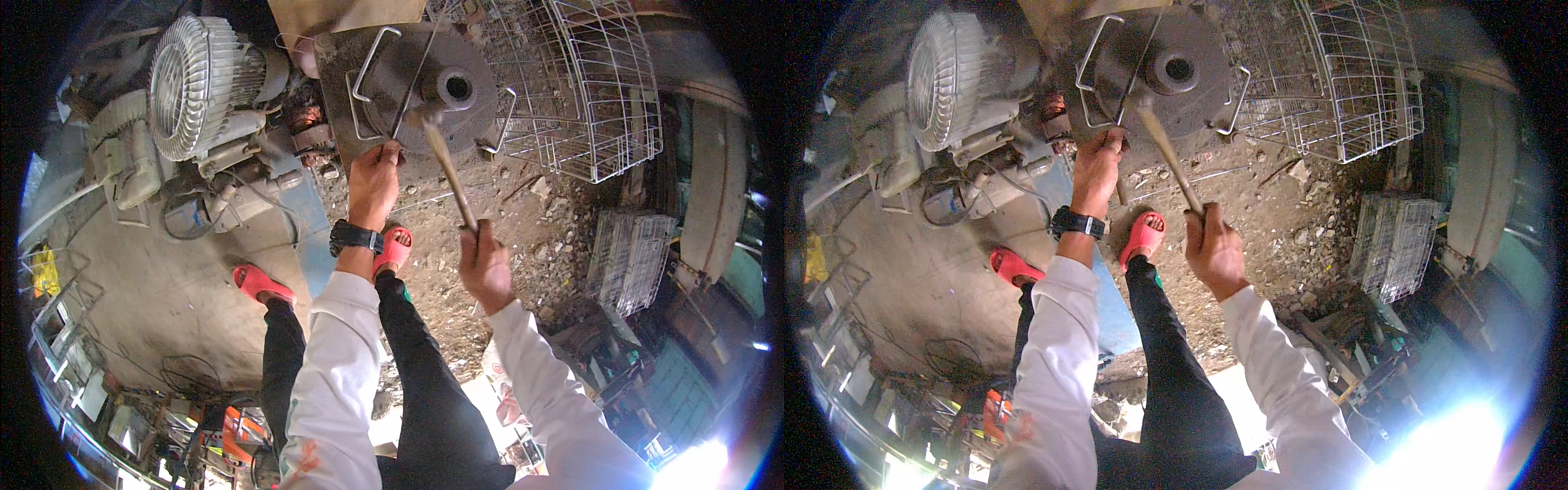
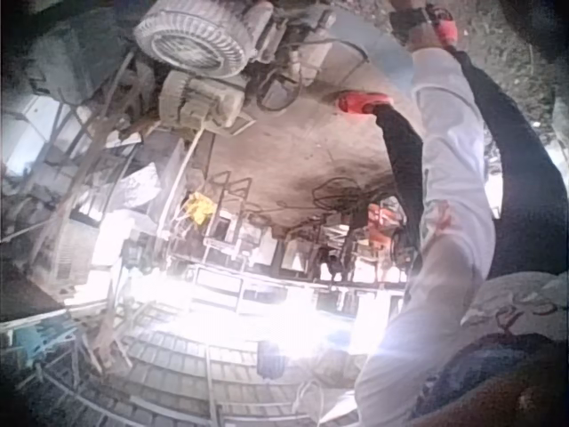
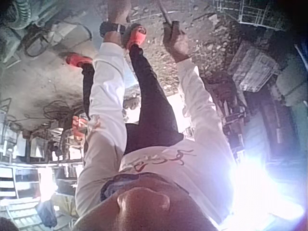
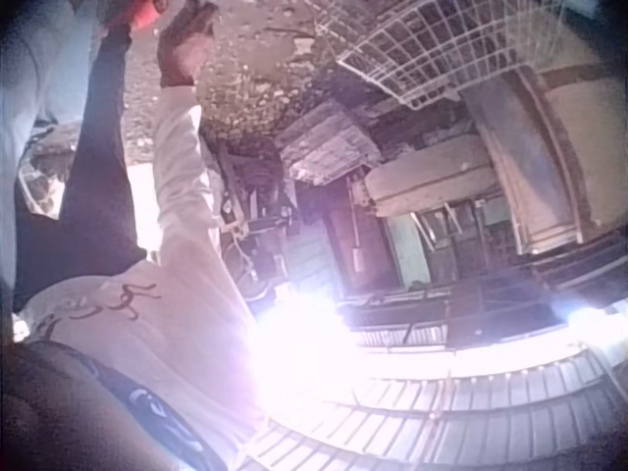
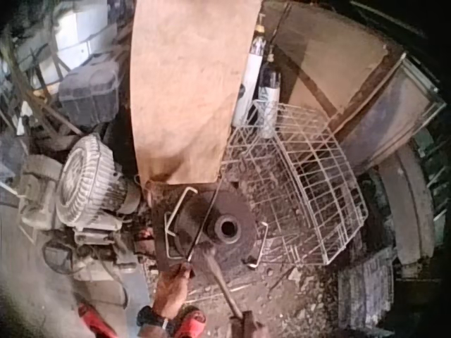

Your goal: The person measures a metal rod on a workbench, then uses a hammer to bend the rod on a metal anvil. They repeat the bending process on another rod, checking alignment by hand.

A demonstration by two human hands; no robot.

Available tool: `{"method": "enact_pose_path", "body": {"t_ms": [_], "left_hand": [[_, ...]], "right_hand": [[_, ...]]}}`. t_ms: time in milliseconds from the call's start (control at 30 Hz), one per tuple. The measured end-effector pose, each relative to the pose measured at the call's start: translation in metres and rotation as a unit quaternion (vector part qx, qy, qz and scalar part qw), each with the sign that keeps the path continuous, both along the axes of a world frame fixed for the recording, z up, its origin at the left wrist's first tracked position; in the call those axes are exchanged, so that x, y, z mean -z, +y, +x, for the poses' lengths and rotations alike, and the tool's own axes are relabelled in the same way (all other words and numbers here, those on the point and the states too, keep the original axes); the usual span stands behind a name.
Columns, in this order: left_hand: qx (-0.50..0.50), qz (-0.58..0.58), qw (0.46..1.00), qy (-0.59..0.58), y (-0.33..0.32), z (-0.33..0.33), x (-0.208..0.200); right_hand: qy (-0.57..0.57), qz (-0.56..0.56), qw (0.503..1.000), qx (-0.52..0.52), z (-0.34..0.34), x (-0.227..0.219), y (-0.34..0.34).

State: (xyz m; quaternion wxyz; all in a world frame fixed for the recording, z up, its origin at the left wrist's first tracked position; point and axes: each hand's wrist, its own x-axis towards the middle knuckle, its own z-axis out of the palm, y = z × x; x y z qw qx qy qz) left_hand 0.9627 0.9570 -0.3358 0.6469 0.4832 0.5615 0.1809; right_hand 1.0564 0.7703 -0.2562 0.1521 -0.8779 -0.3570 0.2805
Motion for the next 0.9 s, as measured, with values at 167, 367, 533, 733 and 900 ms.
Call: {"method": "enact_pose_path", "body": {"t_ms": [167,367,533,733,900], "left_hand": [[0.022,0.01,0.999,0.024,0.003,-0.005,-0.011],[0.032,0.043,0.998,0.021,0.002,-0.003,0.002],[0.022,0.005,1.0,-0.018,0.003,-0.007,0.002],[0.021,-0.035,0.999,-0.031,0.006,-0.003,0.006],[-0.02,-0.082,0.995,-0.061,0.006,-0.009,0.003]], "right_hand": [[0.017,0.115,0.993,0.019,-0.006,-0.039,0.017],[-0.025,-0.01,1.0,0.012,-0.004,-0.015,0.022],[0.022,0.055,0.997,0.046,-0.009,-0.038,0.017],[0.022,0.021,0.999,0.034,-0.01,-0.01,0.032],[0.022,0.027,0.999,0.025,-0.003,0.002,0.034]]}}
